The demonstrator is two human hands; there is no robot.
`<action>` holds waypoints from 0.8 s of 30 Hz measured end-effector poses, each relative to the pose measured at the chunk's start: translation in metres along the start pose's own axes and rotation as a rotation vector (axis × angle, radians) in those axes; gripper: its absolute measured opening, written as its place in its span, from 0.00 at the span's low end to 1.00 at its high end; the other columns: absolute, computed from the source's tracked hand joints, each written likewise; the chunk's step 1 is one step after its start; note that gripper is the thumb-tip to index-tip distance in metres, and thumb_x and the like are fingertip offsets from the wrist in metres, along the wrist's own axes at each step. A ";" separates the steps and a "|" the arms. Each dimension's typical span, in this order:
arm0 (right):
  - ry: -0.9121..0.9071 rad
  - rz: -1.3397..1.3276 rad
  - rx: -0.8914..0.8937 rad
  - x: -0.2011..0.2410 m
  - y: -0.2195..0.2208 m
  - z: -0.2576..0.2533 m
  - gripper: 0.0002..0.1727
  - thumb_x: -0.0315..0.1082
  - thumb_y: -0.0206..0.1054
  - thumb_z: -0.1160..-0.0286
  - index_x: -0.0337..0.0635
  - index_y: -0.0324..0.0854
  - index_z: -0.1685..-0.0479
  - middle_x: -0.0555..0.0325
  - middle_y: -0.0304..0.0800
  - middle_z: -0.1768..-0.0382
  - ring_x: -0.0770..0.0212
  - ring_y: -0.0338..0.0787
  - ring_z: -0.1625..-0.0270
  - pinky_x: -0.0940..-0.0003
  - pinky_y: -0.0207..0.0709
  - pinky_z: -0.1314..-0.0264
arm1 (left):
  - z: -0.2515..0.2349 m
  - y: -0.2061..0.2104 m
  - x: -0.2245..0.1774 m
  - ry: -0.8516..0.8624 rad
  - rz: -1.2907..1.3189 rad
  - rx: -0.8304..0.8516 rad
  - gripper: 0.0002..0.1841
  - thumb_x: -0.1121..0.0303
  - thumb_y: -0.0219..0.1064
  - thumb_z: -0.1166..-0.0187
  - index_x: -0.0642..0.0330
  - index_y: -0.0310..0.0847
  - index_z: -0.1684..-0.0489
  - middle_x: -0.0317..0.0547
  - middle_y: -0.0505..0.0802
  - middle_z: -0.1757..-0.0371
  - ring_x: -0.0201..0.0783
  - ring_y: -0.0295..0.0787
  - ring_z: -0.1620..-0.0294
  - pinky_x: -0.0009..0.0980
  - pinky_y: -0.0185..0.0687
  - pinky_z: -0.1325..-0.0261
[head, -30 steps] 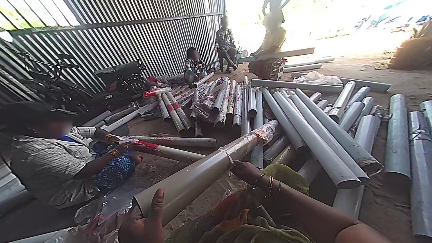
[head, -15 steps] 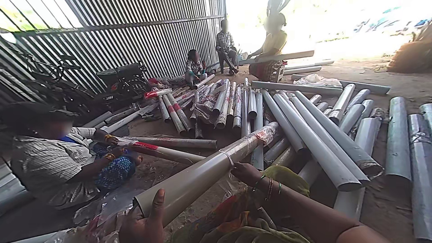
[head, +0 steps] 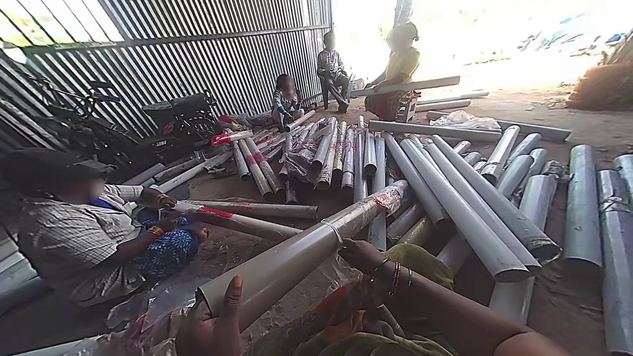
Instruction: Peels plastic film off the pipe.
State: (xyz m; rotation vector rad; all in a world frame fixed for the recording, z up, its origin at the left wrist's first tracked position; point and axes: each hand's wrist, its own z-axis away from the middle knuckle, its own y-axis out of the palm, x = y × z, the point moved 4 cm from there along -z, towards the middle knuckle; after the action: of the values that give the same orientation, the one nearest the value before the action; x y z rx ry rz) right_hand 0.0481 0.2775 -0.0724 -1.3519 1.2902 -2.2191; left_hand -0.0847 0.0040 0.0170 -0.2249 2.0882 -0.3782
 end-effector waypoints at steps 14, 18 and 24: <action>0.005 -0.024 -0.007 -0.004 0.001 0.000 0.23 0.42 0.51 0.07 0.31 0.77 0.32 0.34 0.89 0.47 0.38 0.88 0.40 0.39 0.74 0.35 | 0.000 0.000 0.001 -0.030 0.005 0.005 0.20 0.56 0.71 0.23 0.68 0.81 0.74 0.33 0.81 0.77 0.15 0.78 0.74 0.20 0.76 0.63; -0.007 -0.055 -0.001 -0.006 0.002 -0.001 0.23 0.42 0.51 0.07 0.31 0.77 0.32 0.35 0.89 0.48 0.39 0.89 0.43 0.40 0.75 0.35 | 0.000 0.001 0.001 -0.015 0.029 0.009 0.18 0.58 0.71 0.23 0.66 0.82 0.73 0.30 0.82 0.77 0.12 0.79 0.75 0.16 0.76 0.64; -0.013 -0.039 0.019 -0.005 0.003 -0.003 0.23 0.42 0.50 0.07 0.31 0.77 0.32 0.34 0.88 0.47 0.38 0.89 0.42 0.39 0.74 0.35 | -0.002 0.001 0.005 -0.043 0.020 0.009 0.17 0.60 0.72 0.23 0.68 0.82 0.71 0.33 0.83 0.74 0.14 0.80 0.71 0.18 0.77 0.59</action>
State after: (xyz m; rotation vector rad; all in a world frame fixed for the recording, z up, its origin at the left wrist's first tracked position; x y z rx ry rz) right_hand 0.0481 0.2804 -0.0781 -1.3936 1.2451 -2.2385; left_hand -0.0885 0.0041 0.0135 -0.2049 2.0443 -0.3675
